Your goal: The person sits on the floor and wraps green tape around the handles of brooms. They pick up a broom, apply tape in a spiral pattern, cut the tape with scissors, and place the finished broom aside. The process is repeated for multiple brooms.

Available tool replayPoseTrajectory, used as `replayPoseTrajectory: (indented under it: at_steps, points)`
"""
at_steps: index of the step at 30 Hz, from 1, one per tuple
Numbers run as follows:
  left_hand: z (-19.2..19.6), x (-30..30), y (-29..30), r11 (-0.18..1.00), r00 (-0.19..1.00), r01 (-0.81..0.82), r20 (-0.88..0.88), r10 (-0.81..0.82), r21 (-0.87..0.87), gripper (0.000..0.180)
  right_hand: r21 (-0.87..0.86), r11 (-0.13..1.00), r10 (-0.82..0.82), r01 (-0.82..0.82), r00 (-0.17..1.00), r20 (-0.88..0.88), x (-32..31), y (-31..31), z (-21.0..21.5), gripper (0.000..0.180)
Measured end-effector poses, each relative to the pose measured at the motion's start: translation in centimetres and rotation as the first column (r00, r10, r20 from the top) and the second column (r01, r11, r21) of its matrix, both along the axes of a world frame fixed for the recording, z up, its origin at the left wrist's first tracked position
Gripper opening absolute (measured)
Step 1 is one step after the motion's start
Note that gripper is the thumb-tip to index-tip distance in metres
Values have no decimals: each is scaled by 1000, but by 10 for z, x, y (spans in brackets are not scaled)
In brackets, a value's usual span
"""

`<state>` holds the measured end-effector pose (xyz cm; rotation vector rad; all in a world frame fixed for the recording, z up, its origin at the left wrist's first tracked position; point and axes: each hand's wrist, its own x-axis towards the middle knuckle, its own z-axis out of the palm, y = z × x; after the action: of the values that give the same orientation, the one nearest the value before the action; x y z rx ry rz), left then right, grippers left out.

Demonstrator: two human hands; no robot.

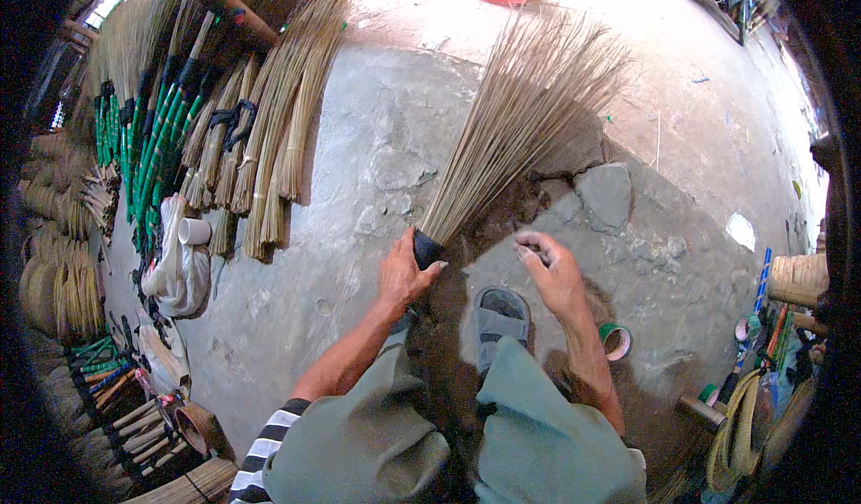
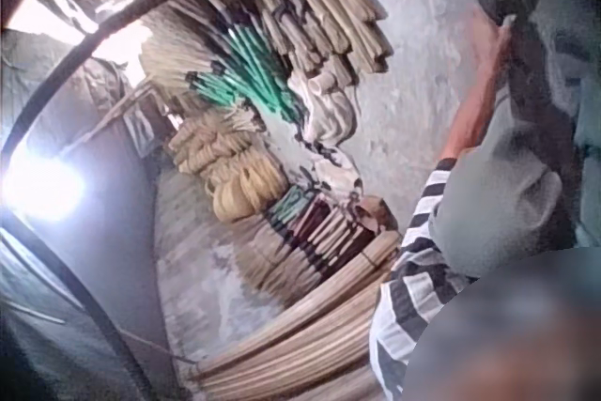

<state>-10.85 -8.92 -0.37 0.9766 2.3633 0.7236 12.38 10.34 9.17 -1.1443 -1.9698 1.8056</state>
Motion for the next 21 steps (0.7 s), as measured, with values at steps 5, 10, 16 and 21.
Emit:
replayPoseTrajectory:
  at_steps: [5, 10, 16, 21]
  points:
    - [-6, 8, 1, 987, 998, 59, -45, -53, 148, 79, -184, 982, -116, 52, 927, -356, -49, 61, 1, 52]
    - [-2, 20, -14, 977, 995, 53, -93, -35, 208, 77, -460, 862, -382, 215, 871, -308, -104, 152, -31, 66]
    - [2, 27, -15, 991, 994, 60, -103, -48, 115, 81, -690, 706, -542, 157, 746, -386, -149, 215, -56, 58]
    - [-15, 34, -22, 997, 996, 60, -65, -57, 58, 82, -431, 897, -207, -98, 769, -605, -184, 132, 29, 52]
